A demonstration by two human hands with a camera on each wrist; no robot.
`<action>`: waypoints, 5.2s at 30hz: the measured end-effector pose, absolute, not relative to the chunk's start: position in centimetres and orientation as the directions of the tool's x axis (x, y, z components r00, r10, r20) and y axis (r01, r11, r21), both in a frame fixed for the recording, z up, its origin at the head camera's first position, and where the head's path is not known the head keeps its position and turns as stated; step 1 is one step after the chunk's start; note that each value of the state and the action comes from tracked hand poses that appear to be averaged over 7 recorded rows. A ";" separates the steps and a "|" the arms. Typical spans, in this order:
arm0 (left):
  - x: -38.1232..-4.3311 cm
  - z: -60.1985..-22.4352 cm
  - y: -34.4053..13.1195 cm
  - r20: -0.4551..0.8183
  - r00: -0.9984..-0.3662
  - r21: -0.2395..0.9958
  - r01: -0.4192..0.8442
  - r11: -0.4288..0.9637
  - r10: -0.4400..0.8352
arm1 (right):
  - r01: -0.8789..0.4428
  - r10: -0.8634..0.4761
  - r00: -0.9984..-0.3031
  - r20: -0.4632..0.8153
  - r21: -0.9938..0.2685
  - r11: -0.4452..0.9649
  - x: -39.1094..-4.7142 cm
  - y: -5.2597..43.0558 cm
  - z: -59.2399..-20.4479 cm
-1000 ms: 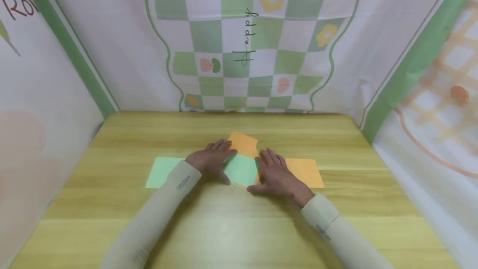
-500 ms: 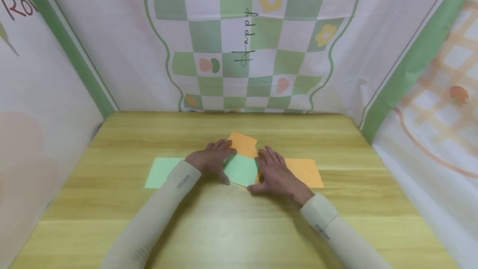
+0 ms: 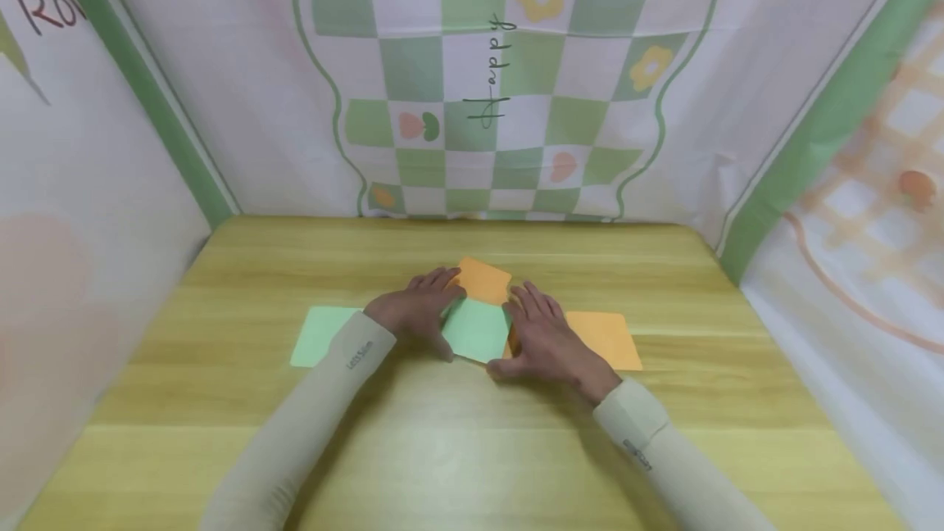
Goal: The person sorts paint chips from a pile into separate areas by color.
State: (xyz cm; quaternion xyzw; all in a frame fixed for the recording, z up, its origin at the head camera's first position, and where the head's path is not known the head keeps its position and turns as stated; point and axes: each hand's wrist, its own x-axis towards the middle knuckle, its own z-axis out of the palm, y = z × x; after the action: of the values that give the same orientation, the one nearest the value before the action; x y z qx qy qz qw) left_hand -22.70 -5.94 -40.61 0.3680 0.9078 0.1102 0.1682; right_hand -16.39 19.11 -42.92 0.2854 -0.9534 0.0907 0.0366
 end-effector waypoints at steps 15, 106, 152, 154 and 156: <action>-22.9 -39.6 -13.9 -0.218 -0.765 0.317 0.533 0.785 0.607 | -0.649 -0.632 -0.759 0.157 -0.119 0.751 -18.9 11.2 -41.6; -22.9 -38.8 -6.3 -0.356 -0.637 0.110 0.698 0.708 0.684 | -0.406 -0.419 -0.905 -0.068 -0.156 0.901 -14.4 17.0 -42.1; -20.6 -40.1 1.8 -0.116 -0.654 0.123 0.737 0.664 0.747 | -0.531 -0.554 -0.830 -0.065 -0.210 0.821 -16.5 27.5 -39.9; -20.5 -40.0 2.5 -0.105 -0.652 0.124 0.741 0.660 0.751 | -0.535 -0.557 -0.829 -0.057 -0.209 0.818 -16.5 28.3 -40.0; -20.5 -39.9 3.1 -0.106 -0.649 0.123 0.743 0.658 0.753 | -0.543 -0.563 -0.825 -0.047 -0.209 0.813 -16.4 29.0 -40.1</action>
State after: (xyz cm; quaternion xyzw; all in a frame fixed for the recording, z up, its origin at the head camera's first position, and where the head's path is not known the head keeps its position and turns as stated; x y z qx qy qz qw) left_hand -20.47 3.14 -39.93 0.4123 0.9074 0.0339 0.0740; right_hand -16.38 29.01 -40.11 0.2908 -0.9507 0.0933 -0.0533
